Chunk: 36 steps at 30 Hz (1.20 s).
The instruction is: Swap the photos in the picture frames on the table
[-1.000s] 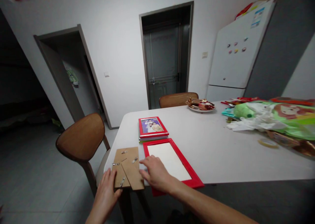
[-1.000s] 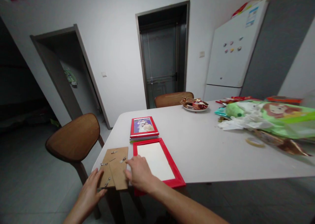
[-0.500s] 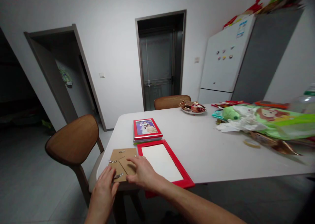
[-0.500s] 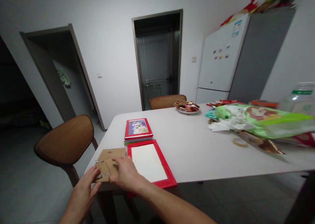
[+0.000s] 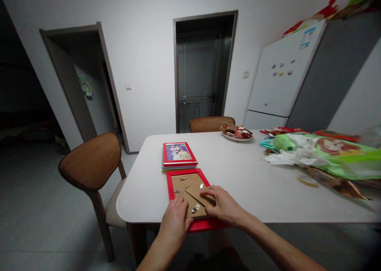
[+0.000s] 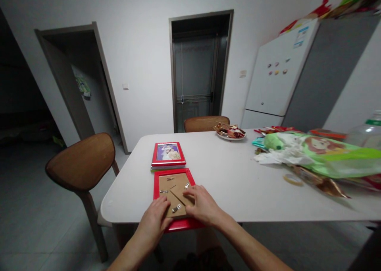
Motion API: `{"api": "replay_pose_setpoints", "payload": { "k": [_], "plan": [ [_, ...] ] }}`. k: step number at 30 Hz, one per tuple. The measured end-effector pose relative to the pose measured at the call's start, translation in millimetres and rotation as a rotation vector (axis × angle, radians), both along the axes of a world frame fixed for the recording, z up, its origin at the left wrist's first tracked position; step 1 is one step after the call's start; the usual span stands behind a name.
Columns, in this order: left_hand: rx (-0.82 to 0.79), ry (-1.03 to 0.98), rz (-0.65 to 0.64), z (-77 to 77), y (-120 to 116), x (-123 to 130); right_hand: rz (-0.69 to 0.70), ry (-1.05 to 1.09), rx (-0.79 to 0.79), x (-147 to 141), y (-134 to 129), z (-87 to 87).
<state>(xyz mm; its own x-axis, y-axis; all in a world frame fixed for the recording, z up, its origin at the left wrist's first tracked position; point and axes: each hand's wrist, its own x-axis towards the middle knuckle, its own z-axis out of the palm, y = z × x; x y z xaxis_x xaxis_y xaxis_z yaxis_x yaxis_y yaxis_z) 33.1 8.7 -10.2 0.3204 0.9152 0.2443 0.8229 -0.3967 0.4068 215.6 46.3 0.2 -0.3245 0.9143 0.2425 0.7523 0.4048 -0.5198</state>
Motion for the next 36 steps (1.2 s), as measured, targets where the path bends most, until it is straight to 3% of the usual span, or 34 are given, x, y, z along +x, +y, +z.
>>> {"api": "replay_pose_setpoints", "payload": {
  "k": [6, 11, 19, 24, 29, 32, 36],
  "plan": [
    [-0.089, 0.054, -0.004, 3.6, -6.8, -9.4, 0.03, -0.093, 0.108, -9.1, 0.6, -20.0],
    [-0.094, 0.071, -0.018, -0.9, -14.6, -11.6, 0.057, -0.132, 0.17, -4.4, -0.3, -20.6],
    [-0.083, 0.038, -0.003, -1.9, -17.8, -13.0, -0.064, -0.33, 0.168, -3.4, 35.2, -19.2],
    [-0.068, 0.048, 0.026, 0.1, -19.9, -10.9, -0.04, -0.275, 0.144, -3.6, 39.0, -25.0],
    [-0.057, 0.029, 0.035, -4.0, -19.3, -12.8, -0.045, -0.244, 0.14, -1.3, 32.0, -23.8],
    [-0.06, 0.012, 0.01, -7.3, -17.1, -17.5, -0.023, -0.233, 0.229, -3.1, 16.4, -20.3],
    [-0.053, 0.002, 0.001, -11.9, -13.4, -23.7, 0.201, -0.219, 0.281, -14.7, -13.9, -14.6]
  ]
}}
